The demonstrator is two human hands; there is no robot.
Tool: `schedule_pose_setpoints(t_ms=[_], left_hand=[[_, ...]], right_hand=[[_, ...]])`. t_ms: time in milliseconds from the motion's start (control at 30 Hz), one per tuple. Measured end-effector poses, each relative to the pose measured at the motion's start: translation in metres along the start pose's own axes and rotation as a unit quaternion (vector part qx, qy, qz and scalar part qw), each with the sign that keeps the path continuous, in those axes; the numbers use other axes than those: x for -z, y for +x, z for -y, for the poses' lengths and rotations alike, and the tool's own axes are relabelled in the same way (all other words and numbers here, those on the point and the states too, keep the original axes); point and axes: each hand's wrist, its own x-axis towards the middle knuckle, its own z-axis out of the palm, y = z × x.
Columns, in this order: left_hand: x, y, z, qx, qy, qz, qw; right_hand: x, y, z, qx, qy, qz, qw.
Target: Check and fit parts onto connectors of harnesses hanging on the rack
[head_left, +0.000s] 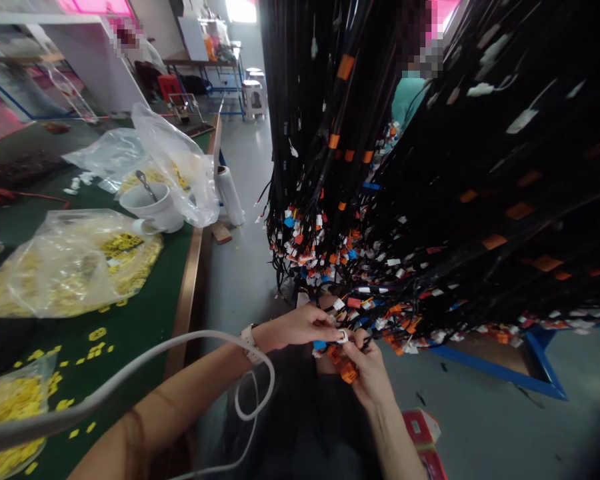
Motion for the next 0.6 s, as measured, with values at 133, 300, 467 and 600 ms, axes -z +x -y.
schedule_pose_setpoints(t_ms=[133,300,467,600], left_hand=[[-0.004,0.000,0.005,0.072,-0.086,0.052,0.992],[-0.014,0.004,0.016,0.086,-0.245,0.080,0.963],[-0.023,0.006,0.018,0.053,-0.257,0.021,0.965],[-0.029,0.005,0.015,0.062,-0.234,-0.027,0.970]], right_hand=[[0.002,0.000,-0.001,0.002,-0.003,0.000,1.000],[0.005,0.000,-0.002,0.010,-0.027,-0.010,1.000],[0.004,0.000,-0.002,0.015,-0.024,-0.006,1.000],[0.003,0.000,-0.002,0.016,-0.026,0.002,1.000]])
